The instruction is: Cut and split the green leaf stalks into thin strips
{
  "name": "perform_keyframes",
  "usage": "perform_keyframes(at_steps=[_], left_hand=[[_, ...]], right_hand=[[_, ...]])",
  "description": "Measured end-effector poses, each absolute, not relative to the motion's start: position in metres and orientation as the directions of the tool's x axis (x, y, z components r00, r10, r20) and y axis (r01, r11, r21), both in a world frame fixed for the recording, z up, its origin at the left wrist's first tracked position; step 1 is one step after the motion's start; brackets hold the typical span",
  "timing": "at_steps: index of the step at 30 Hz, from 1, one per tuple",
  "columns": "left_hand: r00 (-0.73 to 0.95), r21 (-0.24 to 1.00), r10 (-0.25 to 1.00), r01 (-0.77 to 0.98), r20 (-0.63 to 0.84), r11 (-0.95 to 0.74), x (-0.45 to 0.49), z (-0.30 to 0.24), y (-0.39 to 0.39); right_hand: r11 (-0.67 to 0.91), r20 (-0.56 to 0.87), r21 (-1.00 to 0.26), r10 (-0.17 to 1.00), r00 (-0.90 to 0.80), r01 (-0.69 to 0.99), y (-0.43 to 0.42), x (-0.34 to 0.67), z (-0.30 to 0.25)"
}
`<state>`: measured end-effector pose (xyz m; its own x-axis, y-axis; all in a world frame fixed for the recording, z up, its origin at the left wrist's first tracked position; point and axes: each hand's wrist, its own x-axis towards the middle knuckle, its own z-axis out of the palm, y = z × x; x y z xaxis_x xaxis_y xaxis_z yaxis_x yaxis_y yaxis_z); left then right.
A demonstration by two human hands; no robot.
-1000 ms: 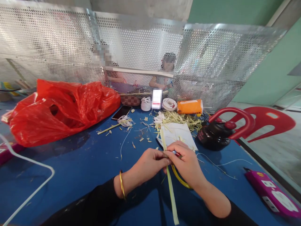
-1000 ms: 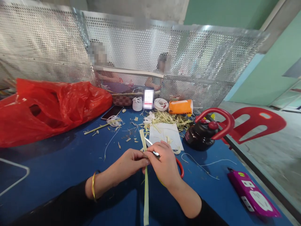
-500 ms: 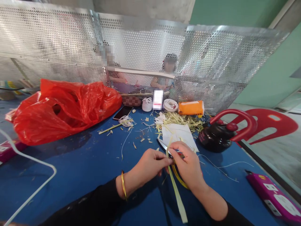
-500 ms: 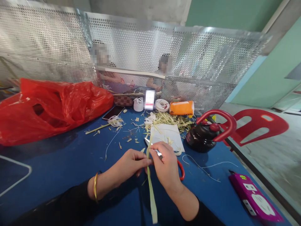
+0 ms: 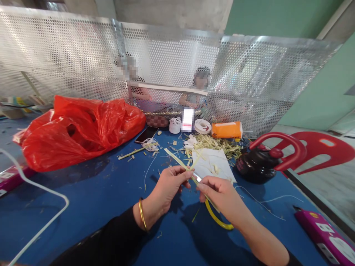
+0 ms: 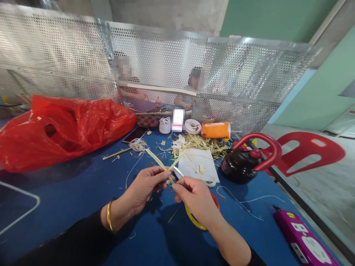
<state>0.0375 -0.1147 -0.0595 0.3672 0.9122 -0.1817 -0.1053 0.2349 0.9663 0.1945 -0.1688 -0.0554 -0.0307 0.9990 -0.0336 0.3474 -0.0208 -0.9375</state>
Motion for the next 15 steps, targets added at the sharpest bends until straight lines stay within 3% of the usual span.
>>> perform_keyframes(at_steps=[3,9,15], left_hand=[[0.334,0.984,0.931,-0.048,-0.145,0.171,0.039,-0.061,-0.116],[0.326,0.982,0.935,-0.076,-0.142,0.176,0.041,-0.069,-0.116],[0.412,0.937,0.887,-0.178,-0.207,0.301,0.039,-0.069,-0.113]], right_hand=[[0.021,0.022,-0.895,1.000,-0.003,0.445,-0.171,0.191,-0.057],[0.197,0.161,-0.824,0.980,-0.114,0.532,-0.175,0.188,-0.064],[0.143,0.142,-0.880,0.989,-0.037,0.453,-0.173,0.189,-0.066]])
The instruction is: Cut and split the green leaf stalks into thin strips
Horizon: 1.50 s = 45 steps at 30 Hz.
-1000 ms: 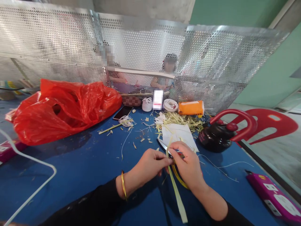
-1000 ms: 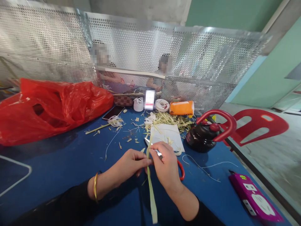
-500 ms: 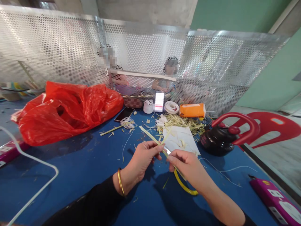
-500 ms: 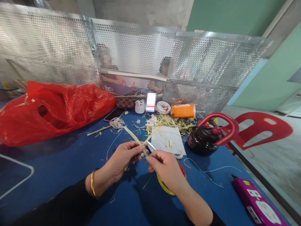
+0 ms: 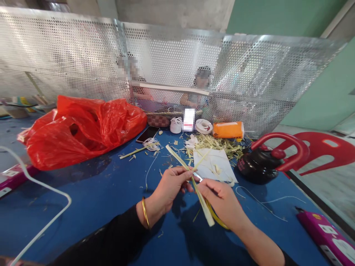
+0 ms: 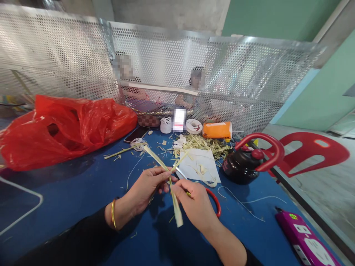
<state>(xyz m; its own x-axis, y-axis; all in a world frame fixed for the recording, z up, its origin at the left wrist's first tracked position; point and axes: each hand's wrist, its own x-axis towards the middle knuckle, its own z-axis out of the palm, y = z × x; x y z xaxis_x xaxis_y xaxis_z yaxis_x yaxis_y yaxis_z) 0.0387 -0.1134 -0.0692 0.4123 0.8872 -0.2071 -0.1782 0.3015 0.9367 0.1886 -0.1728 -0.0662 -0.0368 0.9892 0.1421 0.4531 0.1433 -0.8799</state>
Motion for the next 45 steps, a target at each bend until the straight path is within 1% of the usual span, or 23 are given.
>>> perform_keyframes(at_steps=[3,5,6,8,10,13,15,17,19,20,23,26,31,34,39,41,45], left_hand=[[0.484,0.882,0.843,-0.259,-0.234,0.393,0.038,-0.065,-0.114],[0.525,0.845,0.815,-0.296,-0.247,0.446,0.037,-0.062,-0.115],[0.548,0.828,0.800,-0.310,-0.245,0.467,0.037,-0.061,-0.116],[0.599,0.799,0.767,-0.335,-0.229,0.500,0.037,-0.060,-0.117],[0.652,0.778,0.730,-0.342,-0.208,0.527,0.037,-0.060,-0.119],[0.694,0.770,0.697,-0.341,-0.180,0.539,0.037,-0.061,-0.120],[0.700,0.767,0.690,-0.338,-0.182,0.545,0.037,-0.061,-0.121],[0.698,0.767,0.685,-0.319,-0.206,0.556,0.037,-0.061,-0.122],[0.679,0.779,0.699,-0.305,-0.225,0.547,0.037,-0.062,-0.123],[0.665,0.790,0.711,-0.300,-0.229,0.535,0.038,-0.063,-0.124],[0.610,0.826,0.757,-0.287,-0.233,0.486,0.039,-0.064,-0.124],[0.589,0.845,0.773,-0.269,-0.236,0.462,0.040,-0.064,-0.123],[0.586,0.839,0.764,-0.246,-0.270,0.485,0.039,-0.061,-0.121],[0.600,0.829,0.749,-0.242,-0.280,0.504,0.038,-0.058,-0.122],[0.622,0.825,0.744,-0.270,-0.243,0.496,0.038,-0.054,-0.124],[0.639,0.819,0.735,-0.282,-0.228,0.500,0.038,-0.051,-0.122],[0.640,0.822,0.730,-0.269,-0.237,0.503,0.037,-0.041,-0.110]], right_hand=[[0.097,0.151,-0.926,0.981,0.121,0.366,-0.168,0.192,-0.067],[0.127,0.207,-0.927,0.958,0.200,0.352,-0.165,0.193,-0.067],[0.162,0.246,-0.917,0.949,0.198,0.364,-0.164,0.193,-0.067],[0.247,0.314,-0.885,0.943,0.114,0.395,-0.163,0.192,-0.067],[0.301,0.332,-0.866,0.943,0.009,0.398,-0.163,0.190,-0.067],[0.332,0.350,-0.843,0.936,-0.038,0.424,-0.164,0.190,-0.070],[0.386,0.424,-0.769,0.905,-0.046,0.510,-0.165,0.192,-0.074],[0.443,0.512,-0.646,0.855,-0.077,0.622,-0.164,0.195,-0.076],[0.463,0.556,-0.548,0.824,-0.110,0.697,-0.163,0.197,-0.078],[0.460,0.558,-0.527,0.822,-0.119,0.715,-0.162,0.198,-0.079],[0.433,0.534,-0.522,0.838,-0.115,0.734,-0.161,0.197,-0.080],[0.422,0.535,-0.486,0.836,-0.122,0.765,-0.161,0.196,-0.082],[0.429,0.544,-0.443,0.827,-0.144,0.787,-0.160,0.197,-0.083],[0.444,0.579,-0.418,0.803,-0.145,0.793,-0.160,0.198,-0.083],[0.460,0.565,-0.484,0.814,-0.136,0.744,-0.161,0.193,-0.079],[0.478,0.568,-0.484,0.809,-0.153,0.733,-0.160,0.193,-0.074],[0.531,0.593,-0.391,0.770,-0.236,0.751,-0.145,0.195,-0.060]])
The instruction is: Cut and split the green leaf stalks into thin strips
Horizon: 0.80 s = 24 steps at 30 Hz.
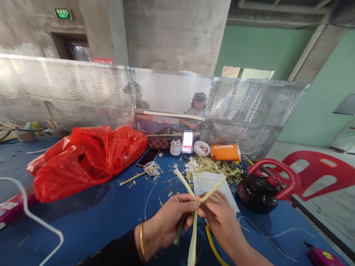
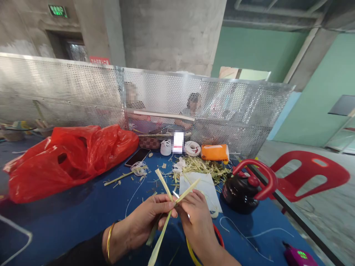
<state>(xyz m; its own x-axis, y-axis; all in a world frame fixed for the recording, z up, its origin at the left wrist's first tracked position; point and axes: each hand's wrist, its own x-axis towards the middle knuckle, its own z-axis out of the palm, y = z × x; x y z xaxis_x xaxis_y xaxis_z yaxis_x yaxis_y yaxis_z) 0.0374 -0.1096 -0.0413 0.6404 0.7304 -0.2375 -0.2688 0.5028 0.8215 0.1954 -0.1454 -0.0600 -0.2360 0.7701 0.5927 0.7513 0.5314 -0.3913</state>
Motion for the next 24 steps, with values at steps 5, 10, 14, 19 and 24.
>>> perform_keyframes(at_steps=[5,10,14,19,24], left_hand=[[0.609,0.830,0.768,-0.314,-0.196,0.460,0.031,-0.043,-0.090],[0.583,0.828,0.762,-0.252,-0.283,0.500,0.024,-0.072,-0.074],[0.563,0.821,0.753,-0.213,-0.339,0.529,0.020,-0.084,-0.065],[0.491,0.857,0.801,-0.187,-0.343,0.481,0.017,-0.079,-0.064],[0.534,0.883,0.759,-0.047,-0.373,0.467,0.021,-0.075,-0.073]], right_hand=[[0.564,0.664,-0.269,0.696,-0.274,0.781,-0.117,0.192,-0.059],[0.649,0.662,-0.297,0.669,-0.339,0.701,-0.102,0.189,-0.082],[0.526,0.479,-0.635,0.843,-0.244,0.566,-0.101,0.194,-0.090],[0.151,0.148,-0.980,0.989,-0.032,0.133,-0.101,0.191,-0.091],[-0.026,-0.035,-0.995,0.995,0.092,-0.098,-0.104,0.186,-0.090]])
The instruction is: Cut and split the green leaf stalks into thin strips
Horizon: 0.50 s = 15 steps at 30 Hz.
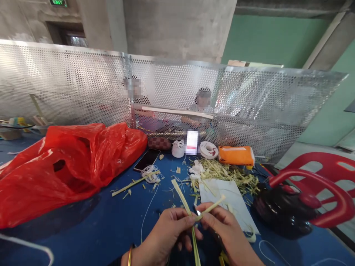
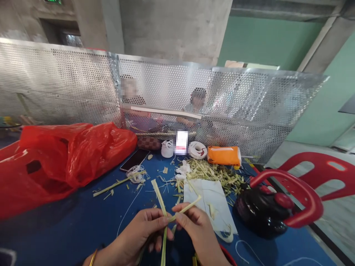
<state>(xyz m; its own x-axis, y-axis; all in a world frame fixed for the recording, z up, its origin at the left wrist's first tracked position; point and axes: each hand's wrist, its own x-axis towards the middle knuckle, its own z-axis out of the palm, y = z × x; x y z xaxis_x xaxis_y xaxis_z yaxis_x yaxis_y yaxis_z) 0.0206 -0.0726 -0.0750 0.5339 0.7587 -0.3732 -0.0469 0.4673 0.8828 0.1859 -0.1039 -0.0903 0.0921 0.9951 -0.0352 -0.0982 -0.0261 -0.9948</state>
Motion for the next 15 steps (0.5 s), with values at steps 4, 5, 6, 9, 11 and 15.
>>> perform_keyframes(at_steps=[4,5,6,9,11,15], left_hand=[[0.556,0.887,0.732,0.021,-0.394,0.461,0.023,-0.070,-0.078],[0.553,0.886,0.732,0.024,-0.397,0.463,0.023,-0.069,-0.078],[0.553,0.884,0.729,0.031,-0.404,0.466,0.023,-0.068,-0.078],[0.541,0.879,0.731,0.034,-0.416,0.475,0.022,-0.070,-0.077],[0.522,0.871,0.741,0.009,-0.423,0.492,0.022,-0.072,-0.076],[0.486,0.841,0.751,-0.058,-0.447,0.538,0.022,-0.075,-0.074]], right_hand=[[-0.025,-0.029,-0.998,0.997,0.077,-0.053,-0.109,0.184,-0.080],[-0.035,-0.040,-0.998,0.995,0.095,-0.054,-0.110,0.183,-0.078],[-0.044,-0.050,-0.997,0.993,0.107,-0.058,-0.111,0.183,-0.076],[-0.070,-0.080,-0.994,0.988,0.129,-0.080,-0.111,0.184,-0.075],[-0.089,-0.101,-0.993,0.983,0.151,-0.081,-0.109,0.188,-0.074],[-0.047,-0.046,-0.999,0.971,0.235,-0.004,-0.106,0.198,-0.073]])
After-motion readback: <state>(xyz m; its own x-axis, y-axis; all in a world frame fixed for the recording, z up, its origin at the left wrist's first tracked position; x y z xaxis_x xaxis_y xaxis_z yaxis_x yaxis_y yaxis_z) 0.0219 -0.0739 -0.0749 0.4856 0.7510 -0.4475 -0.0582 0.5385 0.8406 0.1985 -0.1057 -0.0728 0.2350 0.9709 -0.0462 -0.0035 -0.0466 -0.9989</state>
